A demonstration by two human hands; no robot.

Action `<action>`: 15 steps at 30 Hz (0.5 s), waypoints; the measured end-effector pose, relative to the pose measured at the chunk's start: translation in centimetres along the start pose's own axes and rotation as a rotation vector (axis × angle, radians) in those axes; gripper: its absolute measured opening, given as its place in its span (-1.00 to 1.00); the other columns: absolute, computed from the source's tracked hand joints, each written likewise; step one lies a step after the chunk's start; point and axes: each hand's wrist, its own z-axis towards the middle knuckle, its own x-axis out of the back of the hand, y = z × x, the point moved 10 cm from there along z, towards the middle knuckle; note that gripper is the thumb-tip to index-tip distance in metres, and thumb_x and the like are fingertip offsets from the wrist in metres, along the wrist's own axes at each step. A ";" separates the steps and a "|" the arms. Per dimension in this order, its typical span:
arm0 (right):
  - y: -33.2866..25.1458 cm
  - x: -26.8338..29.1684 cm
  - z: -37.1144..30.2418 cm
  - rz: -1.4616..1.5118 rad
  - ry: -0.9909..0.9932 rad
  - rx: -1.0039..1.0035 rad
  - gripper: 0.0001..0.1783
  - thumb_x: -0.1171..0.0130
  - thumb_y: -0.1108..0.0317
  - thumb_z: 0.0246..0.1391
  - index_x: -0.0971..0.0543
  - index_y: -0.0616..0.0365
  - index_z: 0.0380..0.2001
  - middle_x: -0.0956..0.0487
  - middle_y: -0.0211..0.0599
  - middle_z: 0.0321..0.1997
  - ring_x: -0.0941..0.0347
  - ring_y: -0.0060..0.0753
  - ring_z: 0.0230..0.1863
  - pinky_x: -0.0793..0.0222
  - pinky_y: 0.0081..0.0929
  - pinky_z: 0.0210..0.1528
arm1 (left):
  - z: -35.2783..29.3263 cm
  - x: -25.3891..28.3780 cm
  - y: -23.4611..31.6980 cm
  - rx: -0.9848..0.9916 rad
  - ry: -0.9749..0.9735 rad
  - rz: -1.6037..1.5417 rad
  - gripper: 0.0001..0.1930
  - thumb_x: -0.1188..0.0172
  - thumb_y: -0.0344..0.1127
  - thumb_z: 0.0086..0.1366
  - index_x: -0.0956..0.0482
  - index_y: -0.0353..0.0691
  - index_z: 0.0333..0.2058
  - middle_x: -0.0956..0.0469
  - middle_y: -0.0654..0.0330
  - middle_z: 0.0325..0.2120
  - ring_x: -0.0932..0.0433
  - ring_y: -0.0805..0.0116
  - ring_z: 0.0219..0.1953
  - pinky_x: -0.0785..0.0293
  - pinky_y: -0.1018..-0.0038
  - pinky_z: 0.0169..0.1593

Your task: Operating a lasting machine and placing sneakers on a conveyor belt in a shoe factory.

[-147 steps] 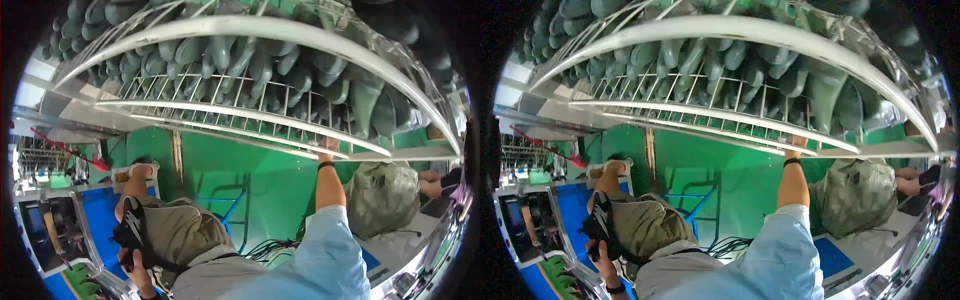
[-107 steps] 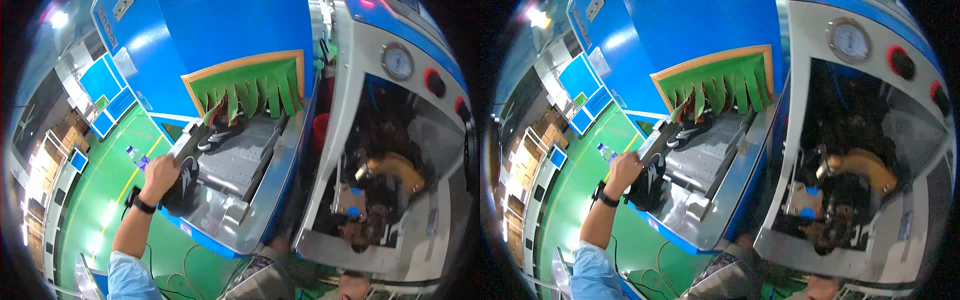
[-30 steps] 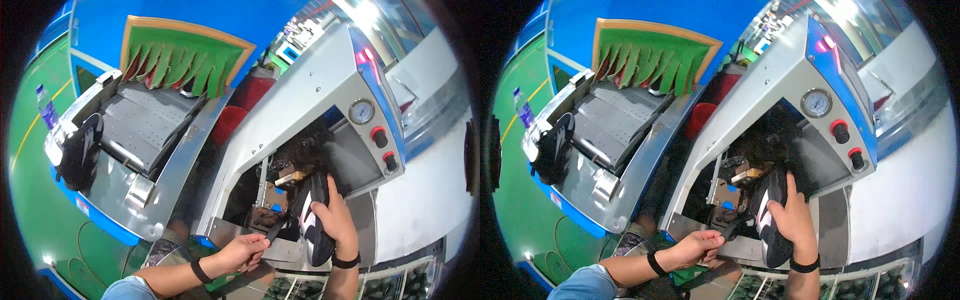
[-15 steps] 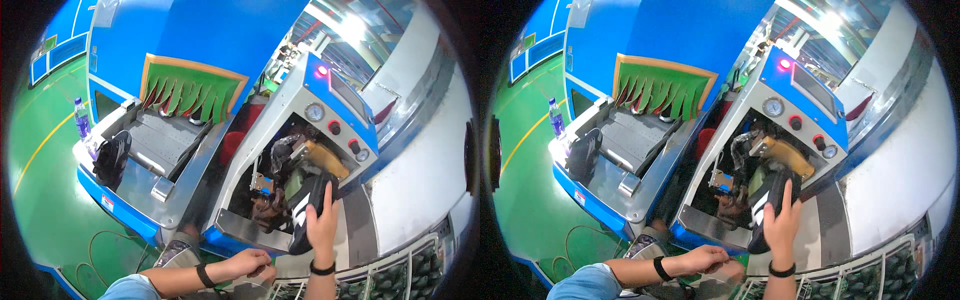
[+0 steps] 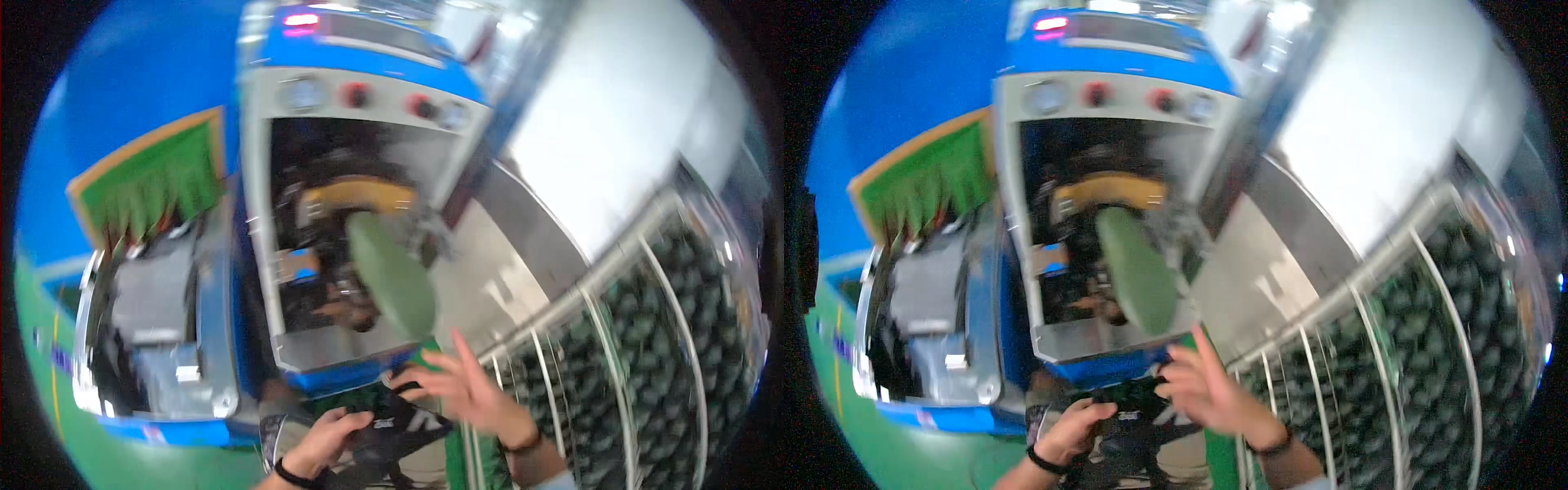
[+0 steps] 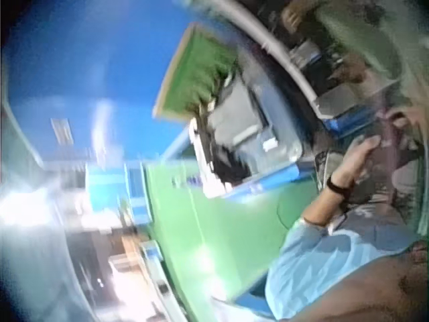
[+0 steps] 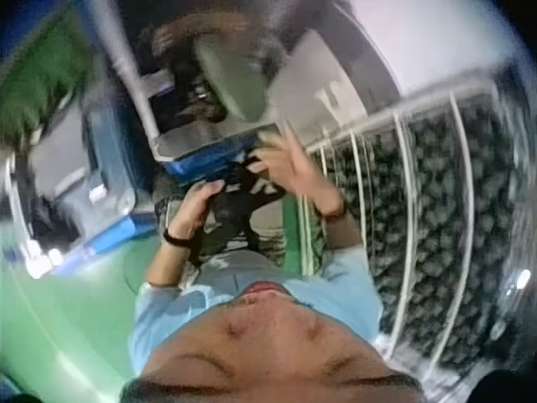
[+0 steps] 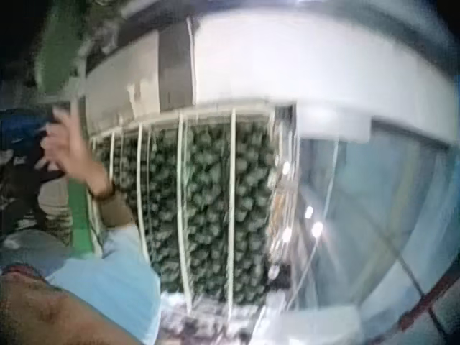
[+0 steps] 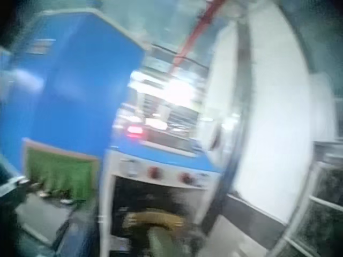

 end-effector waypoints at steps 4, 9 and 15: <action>-0.7 0.4 9.9 1.089 -0.050 -0.162 -0.36 -0.20 0.38 0.22 -0.23 0.24 0.30 -0.45 0.01 0.12 -0.52 0.02 0.05 -0.56 0.00 0.06 | 0.3 2.9 -1.0 -0.130 0.304 0.178 -0.66 -0.26 -0.30 0.13 -0.54 -0.39 -0.15 -0.60 0.15 -0.29 -0.58 0.33 -0.30 -0.50 0.39 -0.24; -0.2 1.0 9.7 1.057 0.023 0.013 -0.27 -0.22 0.56 0.09 -0.25 0.06 0.33 -0.53 -0.16 -0.08 -0.55 -0.07 -0.17 -0.60 -0.02 -0.11 | 1.8 6.4 -2.1 -0.327 0.195 0.242 -0.62 -0.30 -0.26 0.12 -0.53 -0.38 -0.14 -0.58 0.14 -0.17 -0.54 0.32 -0.13 -0.44 0.37 0.00; 14.2 9.3 -5.9 1.154 0.305 0.061 -0.19 -0.31 0.03 0.11 -0.27 0.16 0.31 -0.56 0.09 0.02 -0.62 0.00 -0.26 -0.53 -0.16 -0.47 | 1.1 5.8 -2.4 -0.308 0.199 0.153 -0.56 -0.36 -0.10 0.09 -0.49 -0.28 -0.18 -0.50 0.15 -0.13 -0.47 0.27 -0.04 -0.37 0.32 0.12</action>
